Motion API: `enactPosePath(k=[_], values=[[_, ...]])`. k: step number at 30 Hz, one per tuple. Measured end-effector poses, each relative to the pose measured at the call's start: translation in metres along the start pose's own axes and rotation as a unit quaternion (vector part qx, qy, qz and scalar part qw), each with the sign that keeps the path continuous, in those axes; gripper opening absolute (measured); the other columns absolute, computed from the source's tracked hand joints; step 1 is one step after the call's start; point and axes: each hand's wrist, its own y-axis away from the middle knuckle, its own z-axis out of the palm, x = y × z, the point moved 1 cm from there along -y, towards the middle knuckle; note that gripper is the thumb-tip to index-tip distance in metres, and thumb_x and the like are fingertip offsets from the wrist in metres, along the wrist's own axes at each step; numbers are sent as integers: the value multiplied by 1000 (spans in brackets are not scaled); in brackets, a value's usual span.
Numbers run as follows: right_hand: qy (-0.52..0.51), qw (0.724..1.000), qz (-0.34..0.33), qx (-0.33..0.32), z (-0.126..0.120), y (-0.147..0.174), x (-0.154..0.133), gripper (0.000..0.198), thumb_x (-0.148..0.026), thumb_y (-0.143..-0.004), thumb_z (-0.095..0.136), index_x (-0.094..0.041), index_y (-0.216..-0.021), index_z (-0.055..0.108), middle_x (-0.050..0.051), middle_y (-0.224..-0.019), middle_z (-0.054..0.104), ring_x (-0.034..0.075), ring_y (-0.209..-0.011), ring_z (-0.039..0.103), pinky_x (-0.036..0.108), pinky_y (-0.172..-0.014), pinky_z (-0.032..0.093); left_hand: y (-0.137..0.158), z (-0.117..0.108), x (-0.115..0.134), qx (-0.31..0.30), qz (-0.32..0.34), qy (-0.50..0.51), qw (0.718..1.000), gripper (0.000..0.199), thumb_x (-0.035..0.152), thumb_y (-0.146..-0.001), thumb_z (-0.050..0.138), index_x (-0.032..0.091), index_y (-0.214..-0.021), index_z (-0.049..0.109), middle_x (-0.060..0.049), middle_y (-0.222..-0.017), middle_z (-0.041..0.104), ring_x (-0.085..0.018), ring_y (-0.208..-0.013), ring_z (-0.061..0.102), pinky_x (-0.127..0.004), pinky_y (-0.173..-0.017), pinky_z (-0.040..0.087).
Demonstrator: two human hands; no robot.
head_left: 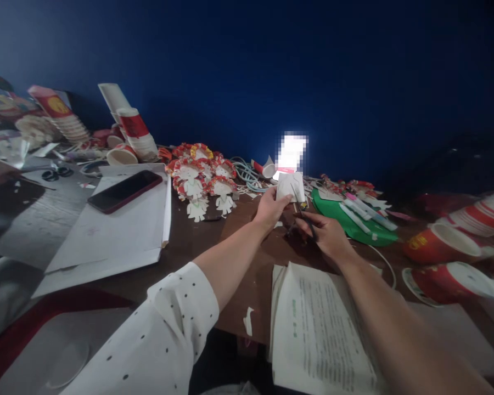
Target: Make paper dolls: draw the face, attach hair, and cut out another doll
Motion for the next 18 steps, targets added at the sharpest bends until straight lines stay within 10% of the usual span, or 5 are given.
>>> enactPosePath(k=[18], values=[[-62, 998, 17, -6, 4, 0, 5, 53, -56, -73, 74, -18, -109, 74, 2, -69, 64, 12, -54, 51, 25, -48, 42, 2, 2, 1, -1, -8, 21, 1000, 24, 15, -74, 69, 14, -97, 61, -2, -86, 66, -11, -68, 61, -24, -67, 53]])
